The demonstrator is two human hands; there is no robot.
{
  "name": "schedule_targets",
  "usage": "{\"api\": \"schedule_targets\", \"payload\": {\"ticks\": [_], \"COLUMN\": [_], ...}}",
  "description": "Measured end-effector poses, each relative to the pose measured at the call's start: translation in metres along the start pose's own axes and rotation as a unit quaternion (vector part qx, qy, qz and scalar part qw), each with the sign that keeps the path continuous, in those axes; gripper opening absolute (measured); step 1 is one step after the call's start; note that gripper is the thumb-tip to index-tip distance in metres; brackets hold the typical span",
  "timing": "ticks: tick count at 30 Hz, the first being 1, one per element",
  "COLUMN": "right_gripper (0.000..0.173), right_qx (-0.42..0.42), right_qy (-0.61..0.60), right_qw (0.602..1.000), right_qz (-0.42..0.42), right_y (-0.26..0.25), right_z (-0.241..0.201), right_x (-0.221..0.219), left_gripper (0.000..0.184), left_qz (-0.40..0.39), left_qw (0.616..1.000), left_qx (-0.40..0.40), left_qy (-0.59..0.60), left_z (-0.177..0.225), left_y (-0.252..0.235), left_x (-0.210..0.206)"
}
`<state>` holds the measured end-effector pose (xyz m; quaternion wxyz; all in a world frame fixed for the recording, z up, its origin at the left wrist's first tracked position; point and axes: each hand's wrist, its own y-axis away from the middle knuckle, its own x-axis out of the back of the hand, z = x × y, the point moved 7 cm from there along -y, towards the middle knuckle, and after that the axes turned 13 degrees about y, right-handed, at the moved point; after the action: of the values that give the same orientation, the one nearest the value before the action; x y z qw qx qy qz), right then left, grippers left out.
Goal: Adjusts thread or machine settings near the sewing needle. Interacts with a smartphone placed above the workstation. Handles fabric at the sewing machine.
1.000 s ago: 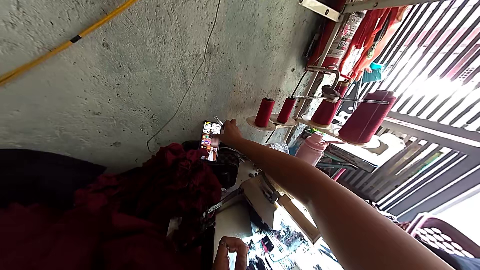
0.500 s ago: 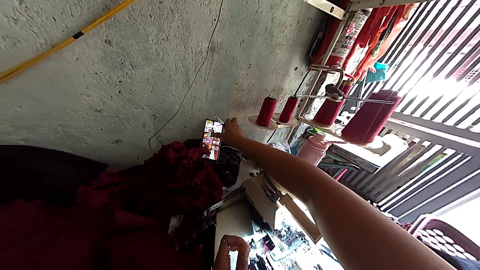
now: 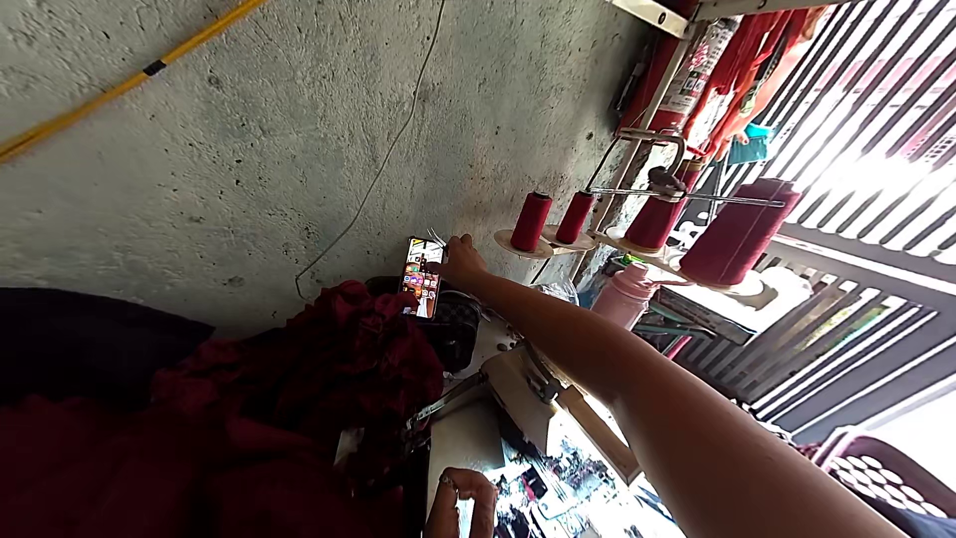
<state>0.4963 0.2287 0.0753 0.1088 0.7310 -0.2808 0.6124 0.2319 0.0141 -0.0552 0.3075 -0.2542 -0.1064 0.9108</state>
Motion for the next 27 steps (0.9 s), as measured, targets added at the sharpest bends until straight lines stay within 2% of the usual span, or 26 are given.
{"api": "schedule_targets", "payload": {"ticks": [17,23,27], "right_gripper": [0.063,0.072,0.072], "right_qx": [0.01,-0.003,-0.005], "right_qy": [-0.004,0.002,0.028], "right_qw": [1.0,1.0,0.999], "right_qz": [0.013,0.028,0.022], "right_y": [0.001,-0.007,-0.011], "right_z": [-0.003,-0.016,-0.028], "right_x": [0.004,0.022,0.017], "left_gripper": [0.01,0.01,0.019], "left_qz": [-0.004,0.0,0.015], "left_qw": [1.0,1.0,1.0], "left_qx": [-0.008,0.001,0.009], "left_qy": [0.002,-0.004,0.022], "left_z": [-0.001,-0.002,-0.011], "left_y": [-0.001,0.0,0.001], "left_x": [0.001,0.001,0.008]}}
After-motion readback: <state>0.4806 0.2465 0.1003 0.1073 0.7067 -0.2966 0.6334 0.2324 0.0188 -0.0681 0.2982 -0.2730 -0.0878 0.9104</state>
